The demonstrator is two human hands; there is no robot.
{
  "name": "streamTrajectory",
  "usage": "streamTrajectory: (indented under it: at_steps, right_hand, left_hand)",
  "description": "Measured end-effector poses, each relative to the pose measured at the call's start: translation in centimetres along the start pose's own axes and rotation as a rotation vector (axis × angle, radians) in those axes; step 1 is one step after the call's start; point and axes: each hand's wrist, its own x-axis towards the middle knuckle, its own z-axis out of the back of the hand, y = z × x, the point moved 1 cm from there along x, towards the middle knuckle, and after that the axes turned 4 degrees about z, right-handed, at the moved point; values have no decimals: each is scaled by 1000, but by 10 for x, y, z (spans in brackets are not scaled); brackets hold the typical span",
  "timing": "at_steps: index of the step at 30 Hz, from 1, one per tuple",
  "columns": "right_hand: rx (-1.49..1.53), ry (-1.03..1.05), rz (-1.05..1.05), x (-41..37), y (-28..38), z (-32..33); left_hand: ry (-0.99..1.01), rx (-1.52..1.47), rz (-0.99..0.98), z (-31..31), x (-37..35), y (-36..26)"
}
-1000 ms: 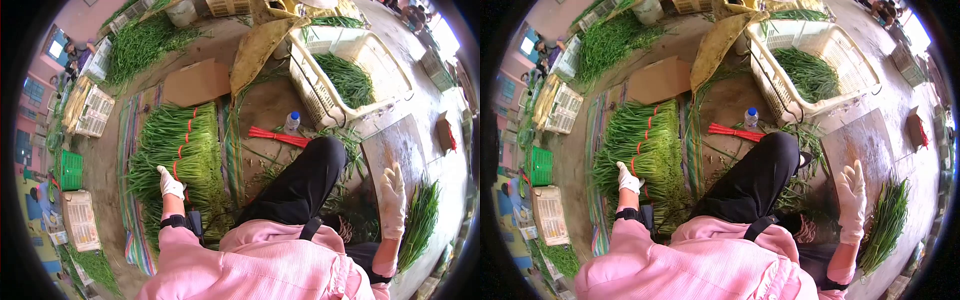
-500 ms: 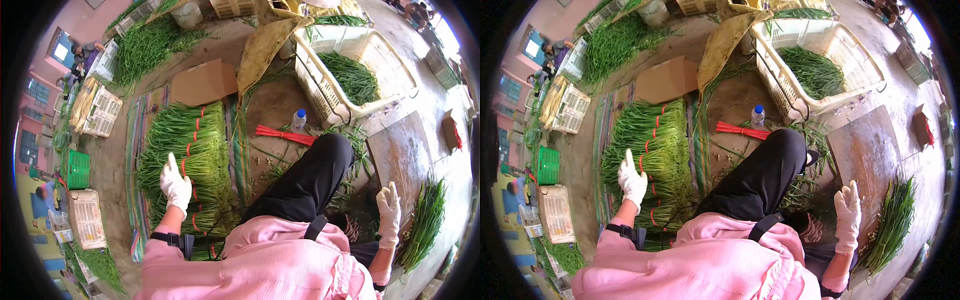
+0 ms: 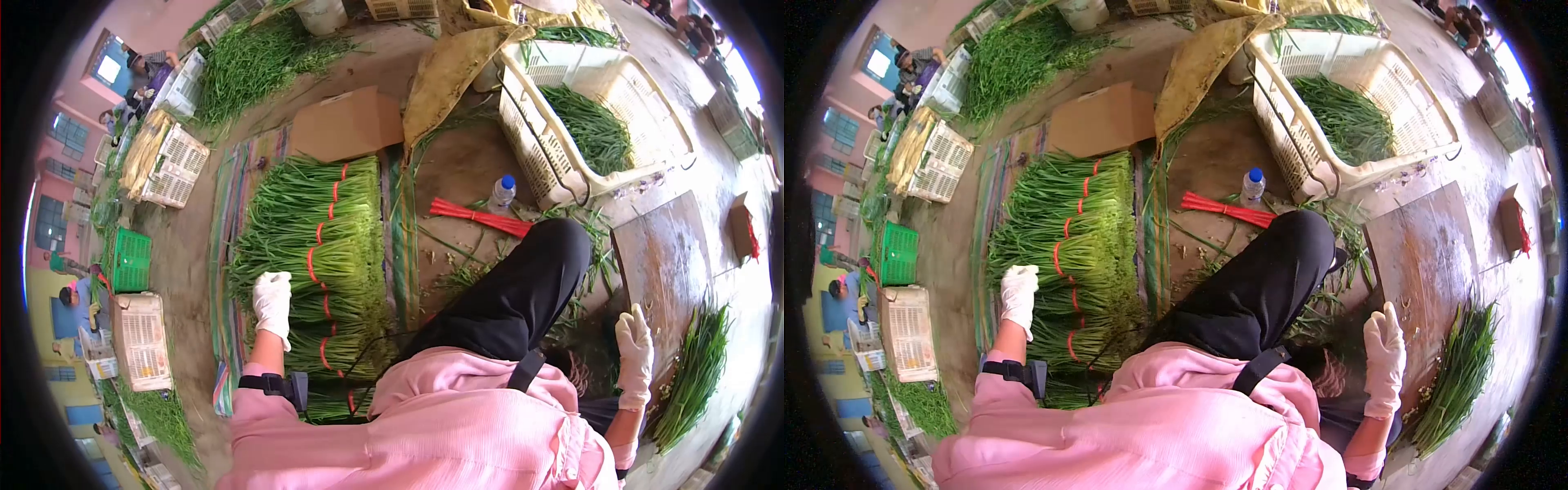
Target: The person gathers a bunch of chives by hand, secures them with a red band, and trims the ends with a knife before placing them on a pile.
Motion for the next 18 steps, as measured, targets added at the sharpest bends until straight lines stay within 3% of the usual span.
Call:
streamTrajectory:
  at_steps: [1,2,4,11,15,18]
  right_hand:
    - [47,15,2,0,2,-4]
    - [94,30,4,-1,6,-7]
    - [122,35,-12,-2,12,-11]
    - [28,34,-39,-7,15,-14]
    - [39,50,-38,-8,15,-20]
    - [25,43,5,-2,2,-18]
  left_hand:
    - [276,-546,64,-1,14,19]
    - [318,-519,132,-10,7,4]
    - [178,-213,265,-32,-13,-40]
    - [99,-26,186,-62,4,-31]
    - [157,-210,204,-63,14,-21]
    - [138,-102,141,-42,5,-40]
